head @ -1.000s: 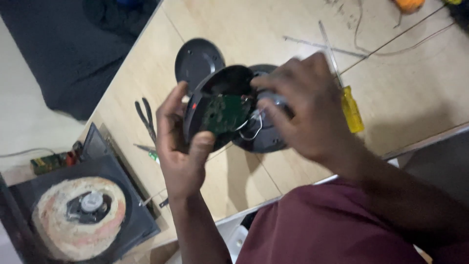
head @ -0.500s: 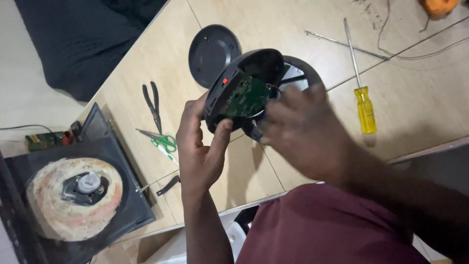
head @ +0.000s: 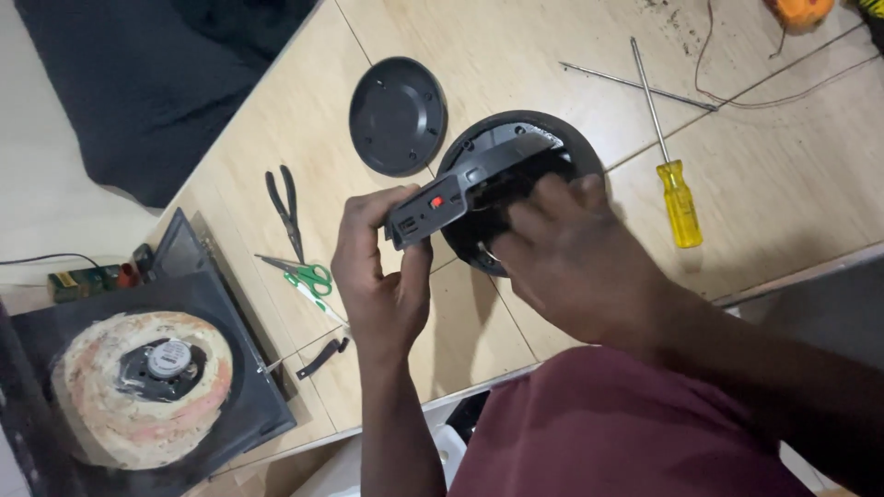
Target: Assembling a portable speaker by connecting internal electronics and fitting the plastic housing components together.
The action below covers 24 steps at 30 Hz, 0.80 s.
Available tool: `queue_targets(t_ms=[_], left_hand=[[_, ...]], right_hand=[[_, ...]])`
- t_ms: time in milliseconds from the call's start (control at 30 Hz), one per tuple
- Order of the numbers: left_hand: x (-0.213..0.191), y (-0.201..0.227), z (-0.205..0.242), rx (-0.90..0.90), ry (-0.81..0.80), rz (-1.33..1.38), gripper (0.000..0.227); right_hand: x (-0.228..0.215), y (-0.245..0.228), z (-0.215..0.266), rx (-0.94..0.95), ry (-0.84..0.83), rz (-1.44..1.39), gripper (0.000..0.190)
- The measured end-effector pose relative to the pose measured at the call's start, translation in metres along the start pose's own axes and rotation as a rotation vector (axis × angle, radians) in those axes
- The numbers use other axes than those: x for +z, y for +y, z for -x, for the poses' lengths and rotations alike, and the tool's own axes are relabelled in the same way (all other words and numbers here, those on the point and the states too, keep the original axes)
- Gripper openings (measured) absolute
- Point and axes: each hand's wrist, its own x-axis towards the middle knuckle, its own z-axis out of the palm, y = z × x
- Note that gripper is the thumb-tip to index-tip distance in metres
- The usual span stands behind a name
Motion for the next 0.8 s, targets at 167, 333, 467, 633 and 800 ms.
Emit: queue_targets(t_ms=[167,333,467,633,800], left_hand=[[0.002,-0.002,0.003,-0.076,0.044,0.006,0.021],[0.01,-0.004,0.008,-0.05,0.084,-0.001,0.018],[0.014,-0.007,0.012,0.023,0.111,0.001,0.02],[0.021,-0.012,0.018,0.003,0.162,0.058,0.019],[0.026,-0.015,0.025,-0.002,0.203,0.075,0.02]], right_hand=[[0.005,0.017,0.011,0.083,0.002,-0.217,0.038],[0.003,0.004,0.01,0.12,0.055,-0.311,0.039],[0.006,0.001,0.009,0.079,0.215,-0.145,0.016],[0.003,0.004,0.008,0.069,0.208,-0.089,0.005],[0.008,-0.005,-0.003,-0.014,0.247,-0.02,0.009]])
